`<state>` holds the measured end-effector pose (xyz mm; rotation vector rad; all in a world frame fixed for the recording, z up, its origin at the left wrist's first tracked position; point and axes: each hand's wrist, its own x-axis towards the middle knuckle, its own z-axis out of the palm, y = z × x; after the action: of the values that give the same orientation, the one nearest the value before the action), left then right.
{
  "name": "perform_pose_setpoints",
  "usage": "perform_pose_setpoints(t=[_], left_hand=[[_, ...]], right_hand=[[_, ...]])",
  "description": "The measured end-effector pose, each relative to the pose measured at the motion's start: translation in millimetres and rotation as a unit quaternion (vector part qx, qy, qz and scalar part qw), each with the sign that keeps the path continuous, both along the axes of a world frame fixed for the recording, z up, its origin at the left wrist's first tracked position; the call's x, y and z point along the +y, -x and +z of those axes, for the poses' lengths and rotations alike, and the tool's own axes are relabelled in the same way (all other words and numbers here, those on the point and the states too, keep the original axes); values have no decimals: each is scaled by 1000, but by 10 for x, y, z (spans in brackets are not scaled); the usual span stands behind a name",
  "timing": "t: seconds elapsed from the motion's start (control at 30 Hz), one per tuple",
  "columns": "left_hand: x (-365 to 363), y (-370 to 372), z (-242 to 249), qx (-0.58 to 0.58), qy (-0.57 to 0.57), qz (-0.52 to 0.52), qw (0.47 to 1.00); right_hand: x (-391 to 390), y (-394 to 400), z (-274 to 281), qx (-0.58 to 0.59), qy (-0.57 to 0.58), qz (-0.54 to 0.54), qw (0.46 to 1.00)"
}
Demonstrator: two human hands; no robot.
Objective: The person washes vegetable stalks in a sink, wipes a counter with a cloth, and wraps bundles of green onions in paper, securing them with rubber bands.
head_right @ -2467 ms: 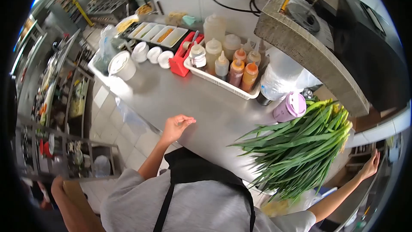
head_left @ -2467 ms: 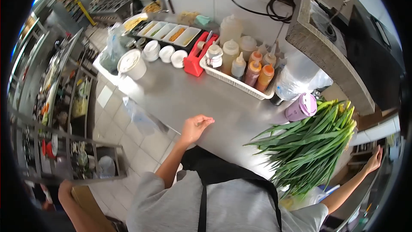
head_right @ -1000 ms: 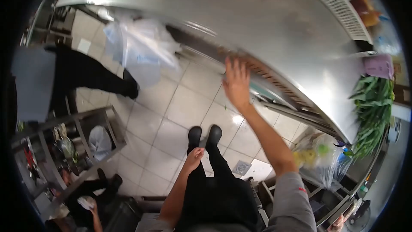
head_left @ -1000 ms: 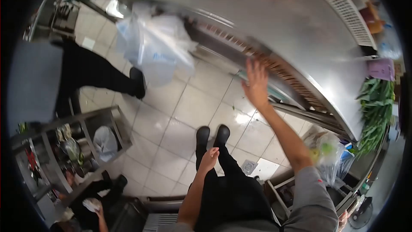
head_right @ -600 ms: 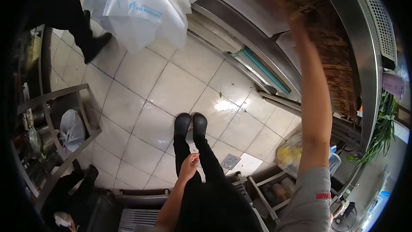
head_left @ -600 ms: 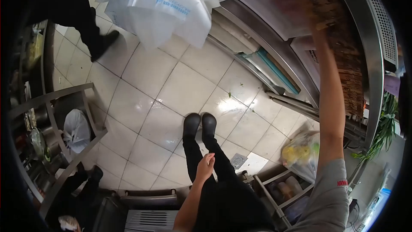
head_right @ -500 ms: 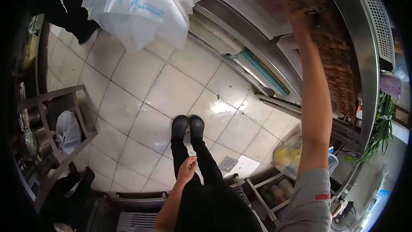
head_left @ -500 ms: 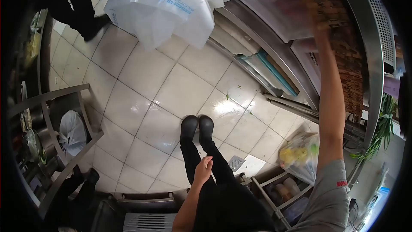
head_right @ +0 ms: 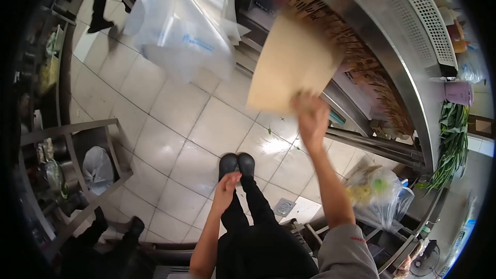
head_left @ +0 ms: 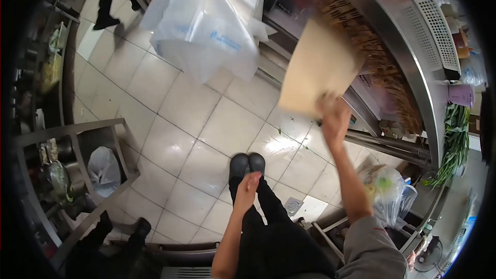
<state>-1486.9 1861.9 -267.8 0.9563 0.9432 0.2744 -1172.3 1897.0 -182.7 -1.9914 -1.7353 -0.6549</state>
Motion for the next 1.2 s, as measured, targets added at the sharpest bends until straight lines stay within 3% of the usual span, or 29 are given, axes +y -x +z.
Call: perform_pose_setpoints(t=[0.03,0.13,0.17,0.23,0.27,0.33,0.43,0.47,0.53,0.6,0.67,0.73,0.77,0.87,1.0,1.07,1.13,1.2], left_hand=[[187,-78,110,12,85,14,996],[744,-257,432,-200,303,146,920],[854,-259,582,-199,295,140,924],[1043,-296,916,-109,171,115,972],[1100,-306,1052,-113,163,108,974],[1111,-243,1243,-203,305,111,924],[1000,-112,1422,-131,314,59,938],[983,-172,1604,-140,305,35,941],[903,-340,1989,-156,176,-69,969],[818,-478,2038,-139,113,-130,975],[766,-653,2322,-114,49,-171,977],[648,-826,2819,-78,-67,-304,947],[566,-908,3020,-96,-61,-330,937],[472,-1105,3201,-151,-167,-358,906],[483,-1144,3522,-176,-86,-403,894],[523,-1182,3580,-171,-155,-401,887],[640,-1178,3641,-110,-282,-468,830],[705,-1268,3661,-121,-295,-463,827]], right_hand=[[-204,323,17,82,38,29,996],[-855,1146,221,214,171,86,958],[-1040,1366,357,245,199,120,941],[-1385,1704,633,326,288,172,884],[-1487,1848,792,344,274,172,881],[-1636,1969,1103,357,299,170,869],[-1900,2018,1221,337,333,175,863],[-1879,2014,1346,328,318,157,876],[-1856,2025,1651,314,396,163,847],[-1829,1889,1945,328,385,172,845],[-1742,1759,2220,373,264,74,886],[-1515,1589,2478,362,151,-74,917],[-1424,1501,2571,323,86,-106,937],[-1381,1326,2656,350,28,-118,929],[-1520,1245,2880,305,-9,-107,946],[-1573,1194,2926,269,-75,-94,956],[-1677,1131,2910,421,30,-178,889],[-1646,1118,3135,415,3,-172,893]])
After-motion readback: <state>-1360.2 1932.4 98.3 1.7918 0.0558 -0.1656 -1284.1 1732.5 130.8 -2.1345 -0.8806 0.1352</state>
